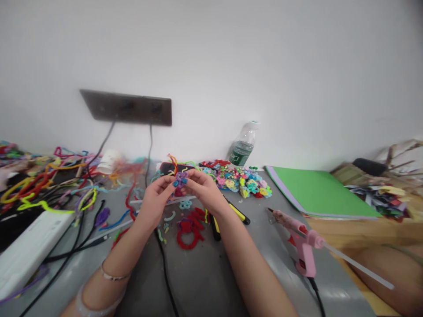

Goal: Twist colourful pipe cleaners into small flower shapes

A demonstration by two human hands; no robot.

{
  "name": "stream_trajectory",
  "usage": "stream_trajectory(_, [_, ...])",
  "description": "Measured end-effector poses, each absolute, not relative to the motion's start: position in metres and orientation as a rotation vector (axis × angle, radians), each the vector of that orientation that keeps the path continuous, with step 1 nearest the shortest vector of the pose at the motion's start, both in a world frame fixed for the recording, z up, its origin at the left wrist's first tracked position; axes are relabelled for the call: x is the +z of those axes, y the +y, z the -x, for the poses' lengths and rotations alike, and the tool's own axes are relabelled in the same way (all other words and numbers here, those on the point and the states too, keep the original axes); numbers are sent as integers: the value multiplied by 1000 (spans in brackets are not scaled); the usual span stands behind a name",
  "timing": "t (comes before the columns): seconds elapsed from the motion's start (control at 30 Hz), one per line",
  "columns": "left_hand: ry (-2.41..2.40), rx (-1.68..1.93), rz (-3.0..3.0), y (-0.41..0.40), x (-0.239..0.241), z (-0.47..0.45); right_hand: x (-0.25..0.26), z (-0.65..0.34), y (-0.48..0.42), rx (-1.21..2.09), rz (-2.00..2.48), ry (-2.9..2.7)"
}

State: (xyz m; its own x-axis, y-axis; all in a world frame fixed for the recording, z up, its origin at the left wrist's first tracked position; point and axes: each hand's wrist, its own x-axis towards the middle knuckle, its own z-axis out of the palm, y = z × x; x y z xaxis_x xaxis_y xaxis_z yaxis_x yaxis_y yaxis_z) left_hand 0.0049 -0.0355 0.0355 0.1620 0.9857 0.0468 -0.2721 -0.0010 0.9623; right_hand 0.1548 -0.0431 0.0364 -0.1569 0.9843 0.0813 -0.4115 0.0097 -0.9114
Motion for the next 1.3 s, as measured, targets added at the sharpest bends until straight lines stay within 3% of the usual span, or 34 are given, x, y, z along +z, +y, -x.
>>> stream_trajectory(0.6, [578, 1029, -749, -55, 53, -11, 37, -164, -43, 1817, 480, -944])
stream_trajectory(0.77, [621, 986, -813, -52, 53, -8, 36, -164, -43, 1817, 509, -926])
stream_trajectory(1.03, [883, 1343, -1312, -51, 39, -7, 38, -155, -46, 1826, 476, -892])
stream_trajectory(1.3, [756, 1130, -1065, -55, 54, -5, 36, -158, -46, 1856, 484, -886])
